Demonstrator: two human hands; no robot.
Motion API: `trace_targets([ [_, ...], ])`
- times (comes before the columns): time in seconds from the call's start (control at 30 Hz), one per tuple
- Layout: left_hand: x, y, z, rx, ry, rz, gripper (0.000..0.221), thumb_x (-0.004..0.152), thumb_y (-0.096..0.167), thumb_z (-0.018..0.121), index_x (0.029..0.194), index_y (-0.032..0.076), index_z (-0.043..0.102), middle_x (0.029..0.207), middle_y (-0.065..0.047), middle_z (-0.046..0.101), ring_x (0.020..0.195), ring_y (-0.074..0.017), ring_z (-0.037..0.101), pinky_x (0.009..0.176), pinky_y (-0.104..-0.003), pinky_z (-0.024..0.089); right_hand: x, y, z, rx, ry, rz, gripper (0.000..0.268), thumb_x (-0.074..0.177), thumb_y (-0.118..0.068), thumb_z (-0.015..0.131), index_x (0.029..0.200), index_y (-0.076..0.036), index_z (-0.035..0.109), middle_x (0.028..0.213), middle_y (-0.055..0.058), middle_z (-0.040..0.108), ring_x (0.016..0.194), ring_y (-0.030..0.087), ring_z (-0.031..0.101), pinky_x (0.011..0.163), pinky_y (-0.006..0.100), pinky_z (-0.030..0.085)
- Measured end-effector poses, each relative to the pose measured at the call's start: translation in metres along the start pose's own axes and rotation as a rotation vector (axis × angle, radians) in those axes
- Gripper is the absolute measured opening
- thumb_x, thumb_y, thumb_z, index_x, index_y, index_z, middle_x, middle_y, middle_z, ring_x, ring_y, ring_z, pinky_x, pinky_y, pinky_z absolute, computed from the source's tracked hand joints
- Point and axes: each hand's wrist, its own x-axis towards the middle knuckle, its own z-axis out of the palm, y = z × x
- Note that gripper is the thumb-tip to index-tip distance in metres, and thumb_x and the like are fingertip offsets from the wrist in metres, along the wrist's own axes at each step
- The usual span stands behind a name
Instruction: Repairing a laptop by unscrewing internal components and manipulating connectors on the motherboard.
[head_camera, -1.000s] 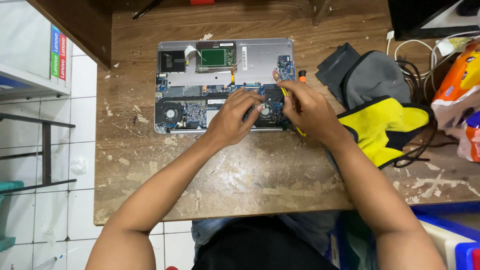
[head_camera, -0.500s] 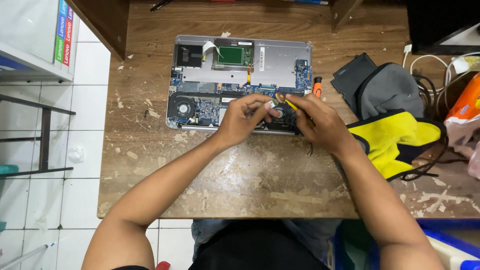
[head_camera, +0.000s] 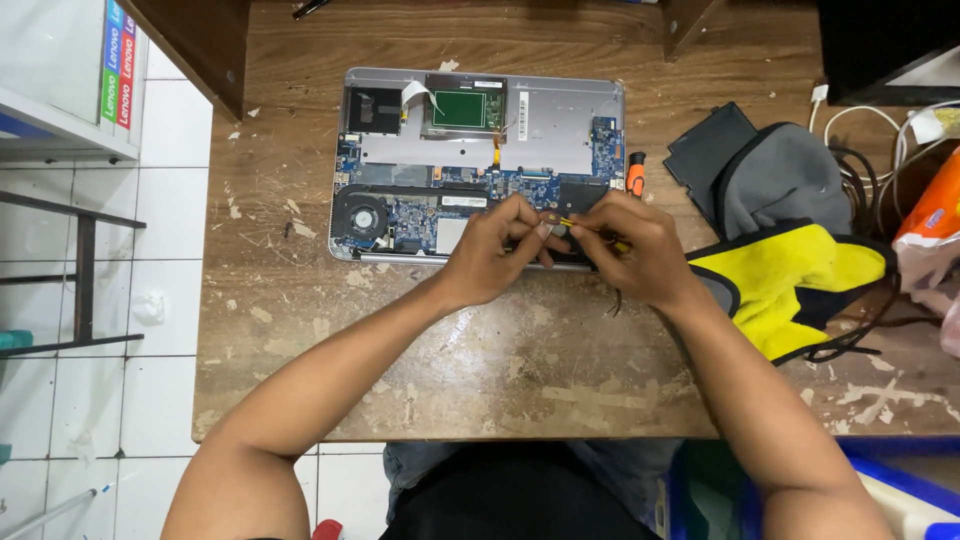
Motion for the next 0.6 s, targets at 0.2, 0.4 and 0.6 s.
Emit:
trace_targets([
  [0.2, 0.000, 0.005, -0.001, -0.027, -0.007, -0.017, 0.002, 0.098, 0.004, 0.060, 0.098, 0.002, 0.059, 0.069, -0.010, 0.075, 0.062, -0.0177, 0.073, 0.063, -0.026, 0.054, -0.003, 0.001, -0.007, -0.076, 0.054, -0.007, 0.006, 0.091, -0.006, 0.083, 0.089, -0.007, 0.078, 0.074, 0.002, 0.066, 0.055, 0.022, 0.061, 0.051, 0.030, 0.047],
  [0.4, 0.002, 0.020, -0.004, -0.071, 0.009, -0.002, 0.002, 0.098, 0.000, 0.058, 0.097, -0.001, 0.058, 0.072, -0.014, 0.076, 0.063, -0.0183, 0.073, 0.065, -0.030, 0.056, -0.003, -0.008, -0.010, -0.234, 0.060, -0.039, 0.009, 0.094, -0.006, 0.081, 0.087, -0.006, 0.075, 0.070, 0.004, 0.060, 0.051, 0.020, 0.057, 0.048, 0.031, 0.046],
  [0.6, 0.002, 0.011, -0.001, -0.067, 0.006, 0.006, 0.003, 0.100, 0.003, 0.057, 0.097, 0.002, 0.058, 0.068, -0.011, 0.075, 0.061, -0.0164, 0.073, 0.065, -0.025, 0.056, -0.003, -0.002, -0.008, -0.003, -0.012, -0.010, 0.009, 0.090, -0.002, 0.081, 0.084, -0.003, 0.074, 0.066, 0.009, 0.059, 0.053, 0.028, 0.059, 0.051, 0.033, 0.046],
])
